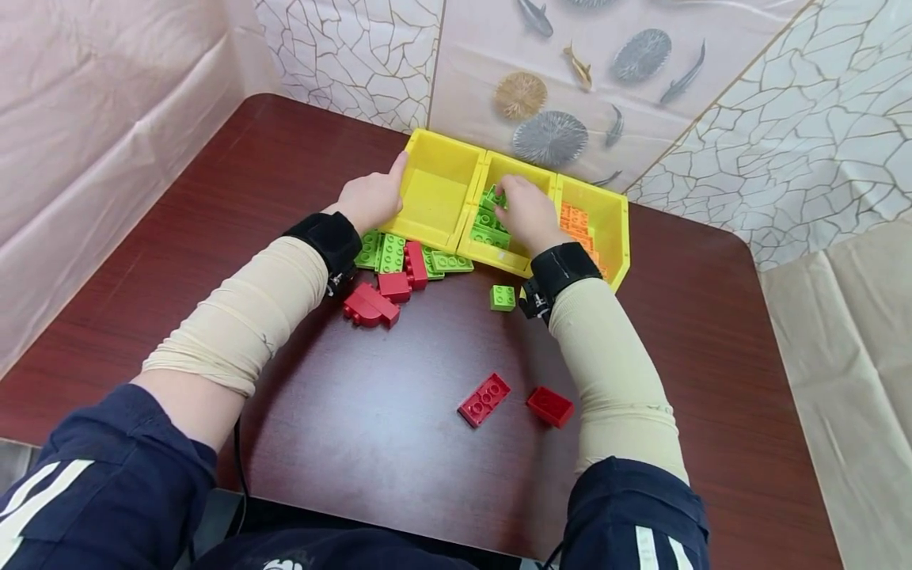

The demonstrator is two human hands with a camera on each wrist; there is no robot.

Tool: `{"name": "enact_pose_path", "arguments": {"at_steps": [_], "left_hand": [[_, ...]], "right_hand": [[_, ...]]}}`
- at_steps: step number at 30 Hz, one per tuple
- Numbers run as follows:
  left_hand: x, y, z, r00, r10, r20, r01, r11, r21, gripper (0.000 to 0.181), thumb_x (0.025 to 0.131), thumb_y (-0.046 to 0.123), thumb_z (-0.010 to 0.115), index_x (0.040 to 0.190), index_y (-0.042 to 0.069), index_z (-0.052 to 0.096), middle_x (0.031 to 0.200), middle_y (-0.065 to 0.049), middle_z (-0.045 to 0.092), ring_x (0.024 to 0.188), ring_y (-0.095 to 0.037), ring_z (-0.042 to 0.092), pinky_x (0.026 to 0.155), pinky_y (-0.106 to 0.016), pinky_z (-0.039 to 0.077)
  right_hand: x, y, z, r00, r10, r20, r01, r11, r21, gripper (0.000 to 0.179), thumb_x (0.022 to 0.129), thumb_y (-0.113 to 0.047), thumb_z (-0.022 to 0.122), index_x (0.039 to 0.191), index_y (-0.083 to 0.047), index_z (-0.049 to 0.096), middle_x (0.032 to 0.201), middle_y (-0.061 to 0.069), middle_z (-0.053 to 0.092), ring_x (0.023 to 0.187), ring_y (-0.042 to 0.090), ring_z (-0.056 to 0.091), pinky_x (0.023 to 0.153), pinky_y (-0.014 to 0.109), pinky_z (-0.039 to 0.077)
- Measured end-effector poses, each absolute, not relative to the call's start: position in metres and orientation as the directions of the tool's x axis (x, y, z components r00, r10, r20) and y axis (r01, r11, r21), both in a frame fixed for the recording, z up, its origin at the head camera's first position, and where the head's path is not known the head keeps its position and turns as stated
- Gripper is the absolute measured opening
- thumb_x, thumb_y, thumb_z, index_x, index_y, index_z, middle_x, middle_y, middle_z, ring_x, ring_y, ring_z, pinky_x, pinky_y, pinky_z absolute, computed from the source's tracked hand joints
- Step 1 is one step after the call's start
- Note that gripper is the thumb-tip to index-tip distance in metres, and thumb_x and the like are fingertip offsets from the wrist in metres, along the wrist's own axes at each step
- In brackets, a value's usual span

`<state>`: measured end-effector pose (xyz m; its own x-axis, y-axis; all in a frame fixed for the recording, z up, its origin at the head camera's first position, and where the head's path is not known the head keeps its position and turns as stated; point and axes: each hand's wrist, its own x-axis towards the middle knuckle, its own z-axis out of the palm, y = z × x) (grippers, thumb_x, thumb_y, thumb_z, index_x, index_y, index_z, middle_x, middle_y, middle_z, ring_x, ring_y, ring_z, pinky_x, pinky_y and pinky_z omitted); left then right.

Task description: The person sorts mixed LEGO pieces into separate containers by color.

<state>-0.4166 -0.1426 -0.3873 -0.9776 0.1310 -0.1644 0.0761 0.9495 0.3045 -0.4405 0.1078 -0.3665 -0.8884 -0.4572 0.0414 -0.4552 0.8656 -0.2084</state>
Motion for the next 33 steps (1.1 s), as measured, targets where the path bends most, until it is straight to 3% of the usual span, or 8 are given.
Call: {"name": "enact_pose_path", "arguments": {"at_steps": [22,33], "left_hand": [[-0.416,-0.141,-0.387,-0.979,0.128,-0.156,0.071,0.942,0.328,0.071,0.098,0.019,0.037,0.148,0.020,-0.013,0.085,-0.009,0.051,0.077,-0.025,0.053,0.071,-0.036,0.041],[-0.415,-0.142,-0.387,-0.981,0.121,-0.154,0.068,0.948,0.311,0.071,0.098,0.019,0.037,0.149,0.020,-0.013,0.083,-0.009,0.052,0.076,-0.026,0.054,0.070,-0.037,0.042]], "right_hand": [[-0.446,0.105,-0.378,-0.867,-0.496,-0.052,-0.466,0.842,-0.272,0.022,0.092,-0.008,0.053,0.111,0.002,0.056,0.114,0.021,0.057,0.108,0.036,0.052,0.091,0.046,0.039],[-0.440,0.105,-0.373,-0.845,-0.531,-0.072,-0.494,0.824,-0.277,0.031,0.094,-0.008,0.049,0.123,0.003,0.052,0.124,0.022,0.053,0.117,0.036,0.047,0.098,0.045,0.035]]}}
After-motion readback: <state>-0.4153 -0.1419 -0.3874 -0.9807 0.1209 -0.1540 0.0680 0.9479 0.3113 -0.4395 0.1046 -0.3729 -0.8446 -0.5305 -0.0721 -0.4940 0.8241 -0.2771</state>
